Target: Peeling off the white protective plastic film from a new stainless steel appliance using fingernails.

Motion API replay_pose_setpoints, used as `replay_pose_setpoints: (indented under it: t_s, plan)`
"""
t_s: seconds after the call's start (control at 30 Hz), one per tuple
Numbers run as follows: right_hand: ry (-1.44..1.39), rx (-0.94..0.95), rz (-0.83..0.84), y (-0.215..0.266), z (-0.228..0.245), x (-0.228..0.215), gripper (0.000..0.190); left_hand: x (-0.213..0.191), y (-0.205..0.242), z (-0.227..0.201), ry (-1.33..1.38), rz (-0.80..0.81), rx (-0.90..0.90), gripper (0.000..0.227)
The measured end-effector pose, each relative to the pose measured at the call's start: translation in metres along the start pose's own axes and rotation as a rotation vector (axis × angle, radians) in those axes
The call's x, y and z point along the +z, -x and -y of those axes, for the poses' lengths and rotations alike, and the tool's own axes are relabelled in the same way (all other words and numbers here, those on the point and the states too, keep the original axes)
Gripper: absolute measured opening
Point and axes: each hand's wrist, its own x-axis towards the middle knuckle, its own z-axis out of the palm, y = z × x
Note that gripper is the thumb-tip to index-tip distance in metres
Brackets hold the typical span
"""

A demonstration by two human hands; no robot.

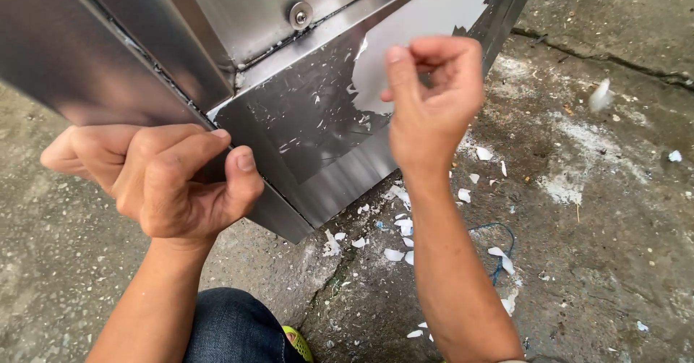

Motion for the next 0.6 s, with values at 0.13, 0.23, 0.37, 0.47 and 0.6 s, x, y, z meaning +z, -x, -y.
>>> replay_pose_setpoints:
  t_s: [0.13, 0.23, 0.37, 0.47, 0.6]
  plan:
    - [0.222, -0.065, 0.033, 0.002, 0.019, 0.020, 0.012, 0.000, 0.001, 0.000, -0.011, 0.016, 0.000, 0.018]
    - [0.321, -0.004, -0.055, 0.005, 0.026, 0.029, 0.012, 0.001, 0.003, 0.001, 0.001, 0.020, -0.010, 0.019]
    - [0.351, -0.069, -0.098, 0.006, 0.023, 0.035, 0.008, -0.001, 0.003, 0.000, -0.012, 0.045, -0.001, 0.019]
    - [0.361, -0.073, -0.074, 0.003, 0.022, 0.035, 0.010, -0.001, 0.004, 0.002, -0.003, 0.054, 0.004, 0.020]
    - [0.344, 0.007, 0.009, -0.001, 0.009, 0.034, 0.012, -0.003, 0.011, 0.007, -0.006, 0.082, 0.005, 0.019]
